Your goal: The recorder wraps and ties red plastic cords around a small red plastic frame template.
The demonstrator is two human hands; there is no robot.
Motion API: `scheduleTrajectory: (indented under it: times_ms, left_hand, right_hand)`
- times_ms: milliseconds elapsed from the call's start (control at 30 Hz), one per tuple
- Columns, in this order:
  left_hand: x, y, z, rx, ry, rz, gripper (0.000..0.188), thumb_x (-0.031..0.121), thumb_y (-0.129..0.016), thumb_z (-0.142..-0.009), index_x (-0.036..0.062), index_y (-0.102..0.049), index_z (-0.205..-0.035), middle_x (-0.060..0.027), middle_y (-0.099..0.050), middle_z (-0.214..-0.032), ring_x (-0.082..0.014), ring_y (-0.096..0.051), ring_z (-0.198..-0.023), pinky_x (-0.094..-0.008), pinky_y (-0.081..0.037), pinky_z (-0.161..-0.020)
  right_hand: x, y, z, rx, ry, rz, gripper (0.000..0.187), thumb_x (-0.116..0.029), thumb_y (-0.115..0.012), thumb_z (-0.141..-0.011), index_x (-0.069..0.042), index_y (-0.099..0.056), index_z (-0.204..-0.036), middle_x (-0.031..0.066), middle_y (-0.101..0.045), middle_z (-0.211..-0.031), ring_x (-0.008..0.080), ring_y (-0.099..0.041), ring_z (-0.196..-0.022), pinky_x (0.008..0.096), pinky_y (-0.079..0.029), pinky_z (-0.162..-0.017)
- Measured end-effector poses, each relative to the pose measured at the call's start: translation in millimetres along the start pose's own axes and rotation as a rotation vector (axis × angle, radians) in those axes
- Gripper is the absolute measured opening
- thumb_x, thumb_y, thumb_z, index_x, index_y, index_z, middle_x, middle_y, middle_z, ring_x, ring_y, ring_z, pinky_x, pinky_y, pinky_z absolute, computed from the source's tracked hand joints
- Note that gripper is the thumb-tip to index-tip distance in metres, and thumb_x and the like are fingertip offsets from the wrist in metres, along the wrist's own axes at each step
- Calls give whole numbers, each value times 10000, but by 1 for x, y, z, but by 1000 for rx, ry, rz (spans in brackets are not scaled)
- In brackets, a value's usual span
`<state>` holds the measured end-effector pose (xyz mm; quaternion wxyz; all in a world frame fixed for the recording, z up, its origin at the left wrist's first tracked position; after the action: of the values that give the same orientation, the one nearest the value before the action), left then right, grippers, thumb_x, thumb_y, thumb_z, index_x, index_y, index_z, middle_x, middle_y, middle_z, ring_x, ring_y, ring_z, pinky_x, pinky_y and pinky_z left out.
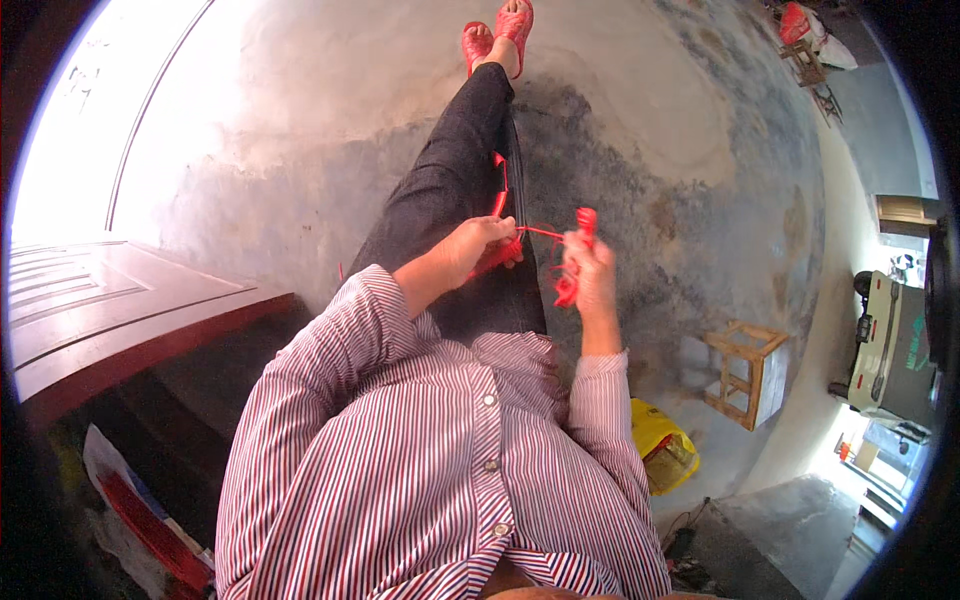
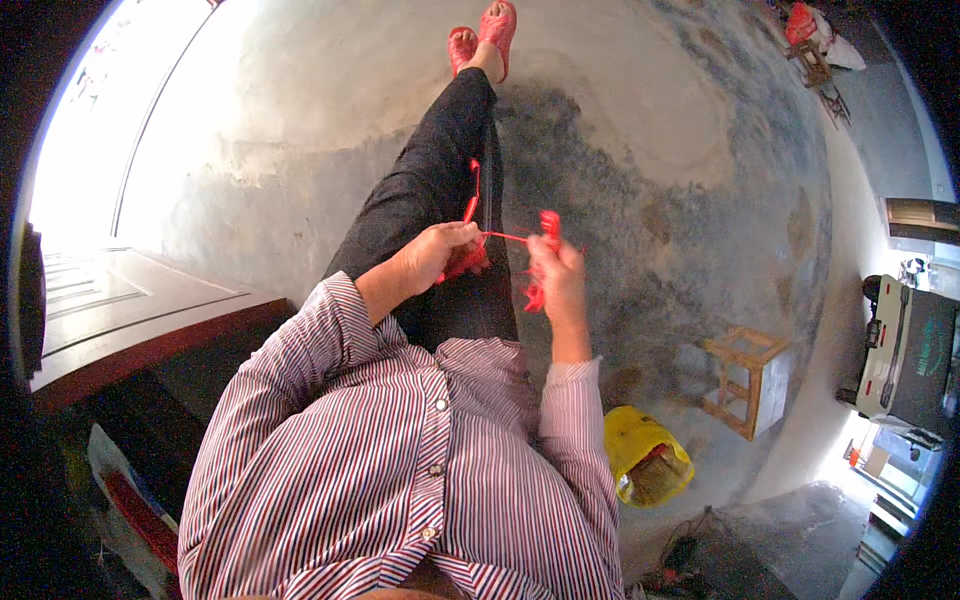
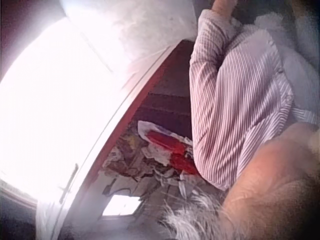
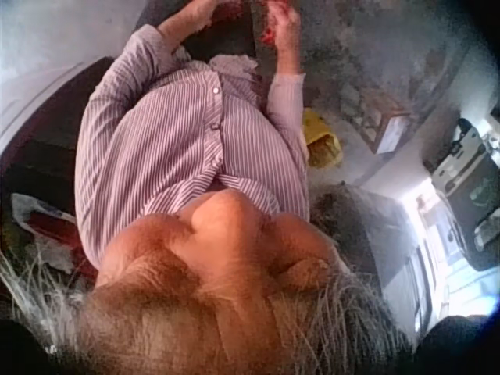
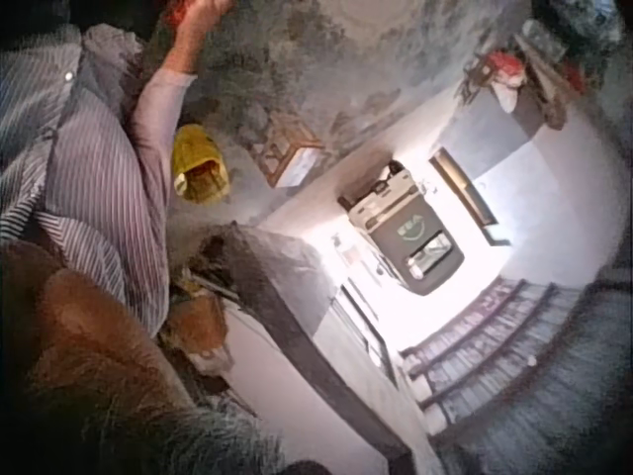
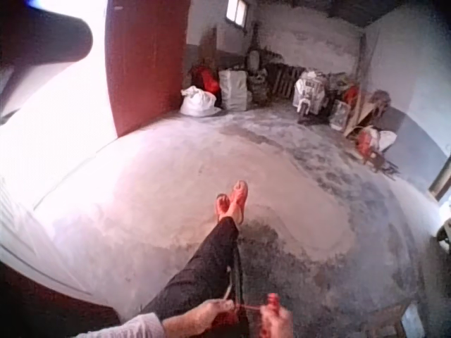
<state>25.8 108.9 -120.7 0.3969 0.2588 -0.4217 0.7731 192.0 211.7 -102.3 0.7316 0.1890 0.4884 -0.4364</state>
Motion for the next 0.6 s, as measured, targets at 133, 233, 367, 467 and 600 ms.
scheduleTrajectory:
  times_ms: [133,233,367,467,600]
  left_hand:
    - [-7,6,-5,33,55,191,347,310,-418,-979,0,-561,-912,-119,-610,-824,-249,-605,-786,-361,-475,-753]
    - [-2,5,-6,104,135,262,355,322,-415,-980,8,-549,-886,-124,-599,-803,-269,-605,-776,-360,-477,-729]
    - [1,0,1,95,144,317,320,314,-456,-966,15,-535,-883,-106,-580,-774,-235,-593,-734,-338,-467,-679]
    - [7,6,1,227,-127,-189,248,251,-571,-907,4,-557,-885,-69,-575,-770,-171,-570,-699,-306,-459,-650]
    - [26,-25,35,120,-390,-733,244,142,-719,-773,6,-635,-957,-27,-585,-780,-103,-558,-704,-263,-464,-637]
  right_hand:
    - [-4,29,44,70,151,31,199,-173,-589,-888,-101,-516,-717,-46,-442,-590,55,-381,-486,234,-283,-448]
    - [10,15,86,32,91,5,195,-140,-597,-876,-91,-506,-710,-48,-412,-573,62,-377,-478,236,-282,-435]
    - [49,31,90,-32,70,-269,163,-142,-607,-878,-74,-522,-757,-52,-394,-572,60,-376,-485,232,-284,-436]
    - [55,49,71,247,-106,-152,210,-226,-571,-915,-24,-586,-975,-40,-431,-607,50,-373,-485,228,-306,-431]
    - [29,20,67,-96,-174,-523,390,-376,-430,-969,-11,-555,-1020,-15,-463,-624,80,-413,-492,241,-333,-447]
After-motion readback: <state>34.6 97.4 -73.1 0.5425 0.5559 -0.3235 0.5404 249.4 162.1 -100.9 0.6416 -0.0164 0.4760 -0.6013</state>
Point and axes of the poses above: each hand's wrist, its own z-axis away from the middle knuckle, its own y-axis out of the back of the hand, x = y × z, the point moved 3 cm from there along -z, towards the middle knuckle
